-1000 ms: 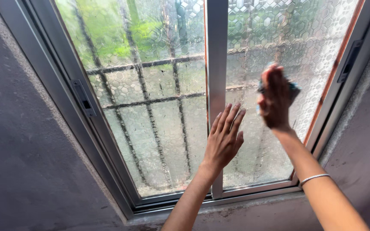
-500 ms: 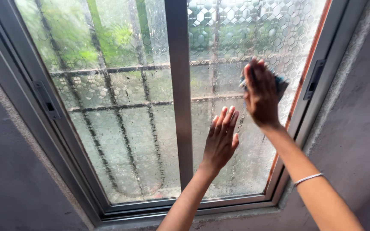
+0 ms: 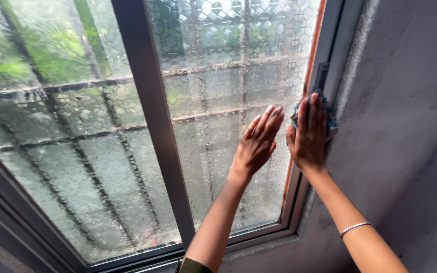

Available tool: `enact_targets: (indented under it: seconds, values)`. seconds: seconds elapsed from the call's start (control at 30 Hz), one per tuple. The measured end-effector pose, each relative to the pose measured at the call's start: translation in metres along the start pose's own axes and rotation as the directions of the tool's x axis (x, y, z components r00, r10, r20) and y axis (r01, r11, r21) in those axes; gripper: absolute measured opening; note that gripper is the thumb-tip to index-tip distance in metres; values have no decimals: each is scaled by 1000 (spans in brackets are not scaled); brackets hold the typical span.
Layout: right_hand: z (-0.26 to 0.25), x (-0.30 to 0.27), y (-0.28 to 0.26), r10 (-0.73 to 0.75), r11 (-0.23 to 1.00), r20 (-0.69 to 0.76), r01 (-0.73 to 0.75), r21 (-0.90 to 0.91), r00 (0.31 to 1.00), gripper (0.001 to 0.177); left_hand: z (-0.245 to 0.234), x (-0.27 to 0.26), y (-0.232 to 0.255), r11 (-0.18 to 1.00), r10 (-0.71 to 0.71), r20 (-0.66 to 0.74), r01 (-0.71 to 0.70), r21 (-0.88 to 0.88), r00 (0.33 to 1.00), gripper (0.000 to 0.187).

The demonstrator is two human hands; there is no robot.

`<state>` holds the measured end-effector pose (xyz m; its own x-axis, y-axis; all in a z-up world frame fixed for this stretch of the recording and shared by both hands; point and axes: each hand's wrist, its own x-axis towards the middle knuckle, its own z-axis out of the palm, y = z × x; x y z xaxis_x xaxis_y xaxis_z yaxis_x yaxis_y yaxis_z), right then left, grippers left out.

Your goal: The person sprays a cleaning solution onto a patterned glass window and then wipes the surface with a cloth. They systematically clean the glass and the metal frame, moving from the top to the bottom.

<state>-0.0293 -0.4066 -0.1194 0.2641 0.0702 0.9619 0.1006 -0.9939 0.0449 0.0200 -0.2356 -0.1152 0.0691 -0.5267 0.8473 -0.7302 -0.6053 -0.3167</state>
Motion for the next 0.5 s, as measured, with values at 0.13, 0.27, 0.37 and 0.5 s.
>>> enact_targets:
  seconds: [0.13,0.27,0.37,0.5]
  values:
    - [3,17,9,-2,1000,-16,1,-18,1000,69,10,-2,-5,956,98,-37,-84,282,995,76]
    - [2,50,17,-42,999,-139,41,-10,989,79,19,-3,-3,937,83,-43,-63,344,996,77]
    - [2,46,10,-25,999,-187,31,29,982,85,20,-4,-3,932,85,-40,-66,357,996,77]
    - [-1,22,9,-102,994,-165,96,-47,981,90,18,-7,-2,917,85,-52,-58,396,995,77]
